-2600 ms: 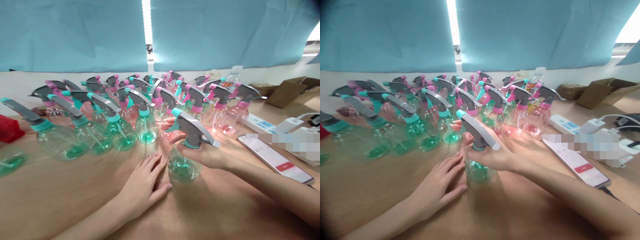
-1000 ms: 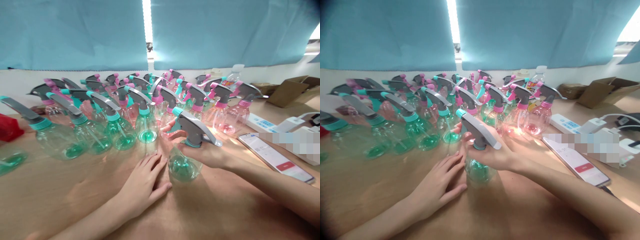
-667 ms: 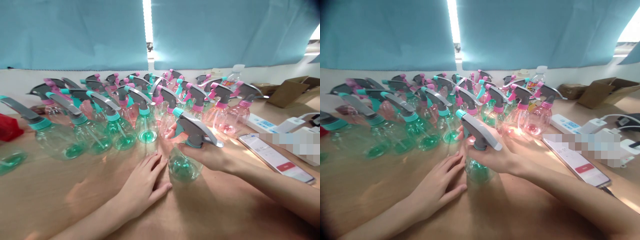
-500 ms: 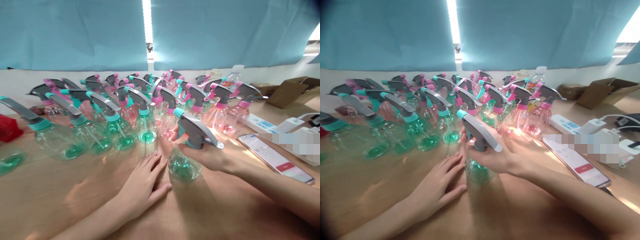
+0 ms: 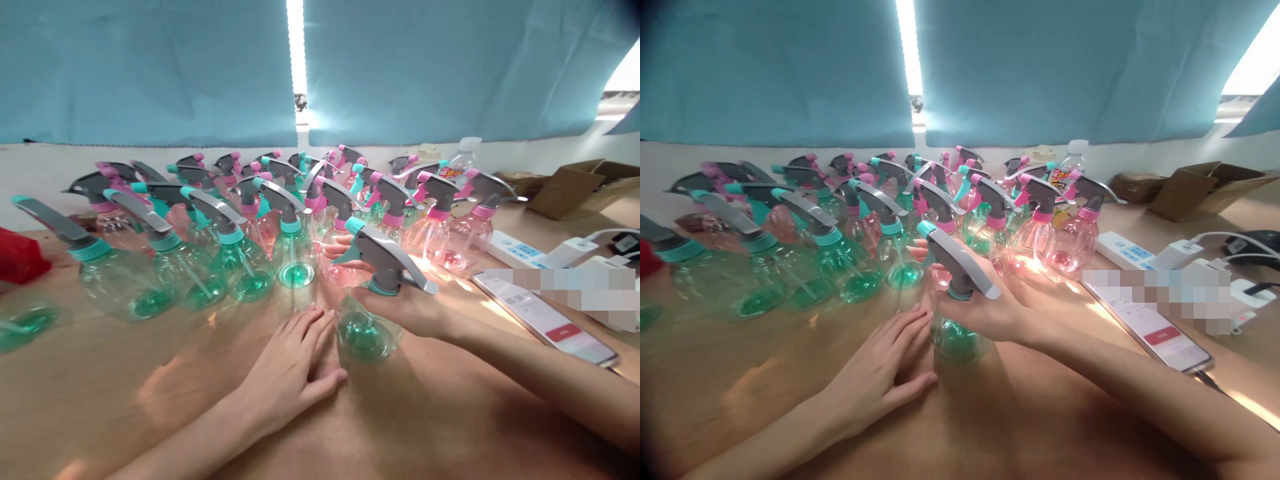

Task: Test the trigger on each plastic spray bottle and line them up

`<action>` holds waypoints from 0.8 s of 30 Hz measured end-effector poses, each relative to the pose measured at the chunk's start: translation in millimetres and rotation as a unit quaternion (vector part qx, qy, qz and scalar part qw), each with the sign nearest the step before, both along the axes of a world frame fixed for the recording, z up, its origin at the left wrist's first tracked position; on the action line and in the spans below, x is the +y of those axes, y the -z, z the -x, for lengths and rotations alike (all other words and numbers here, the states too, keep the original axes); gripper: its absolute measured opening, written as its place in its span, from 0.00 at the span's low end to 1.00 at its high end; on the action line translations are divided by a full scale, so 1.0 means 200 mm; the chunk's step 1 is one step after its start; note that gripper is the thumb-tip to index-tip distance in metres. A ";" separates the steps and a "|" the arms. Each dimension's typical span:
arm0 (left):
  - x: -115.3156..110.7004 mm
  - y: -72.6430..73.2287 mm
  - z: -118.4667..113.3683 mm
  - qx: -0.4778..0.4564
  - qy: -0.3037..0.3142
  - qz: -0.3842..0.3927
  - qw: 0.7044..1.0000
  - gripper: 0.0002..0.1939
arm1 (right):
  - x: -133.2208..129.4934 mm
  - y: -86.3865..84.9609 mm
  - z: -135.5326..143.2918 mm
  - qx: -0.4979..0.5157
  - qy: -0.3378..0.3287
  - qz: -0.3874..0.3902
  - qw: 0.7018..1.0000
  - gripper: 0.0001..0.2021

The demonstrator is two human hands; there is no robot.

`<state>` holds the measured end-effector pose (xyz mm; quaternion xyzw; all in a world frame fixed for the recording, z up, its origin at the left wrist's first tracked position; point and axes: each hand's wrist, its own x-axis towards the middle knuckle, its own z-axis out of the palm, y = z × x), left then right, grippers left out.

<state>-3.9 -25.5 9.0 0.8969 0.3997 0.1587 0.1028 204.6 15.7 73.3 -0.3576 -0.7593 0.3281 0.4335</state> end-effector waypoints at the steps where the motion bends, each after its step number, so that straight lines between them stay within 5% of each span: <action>1: 0.00 0.00 0.00 -0.014 0.002 0.003 1.000 0.34 | 0.00 0.00 0.01 0.004 -0.004 0.007 1.000 0.24; 10: -0.13 -0.04 0.08 -0.168 -0.031 0.060 0.983 0.41 | -0.11 -0.02 0.25 0.025 -0.066 -0.018 0.997 0.22; 16: -0.32 -0.15 0.30 -0.205 -0.079 0.012 0.975 0.38 | -0.23 -0.02 0.57 0.041 -0.104 0.016 0.994 0.27; 24: -0.56 -0.17 0.63 -0.153 -0.230 -0.033 0.960 0.37 | -0.33 -0.01 0.99 0.025 -0.201 0.026 0.979 0.23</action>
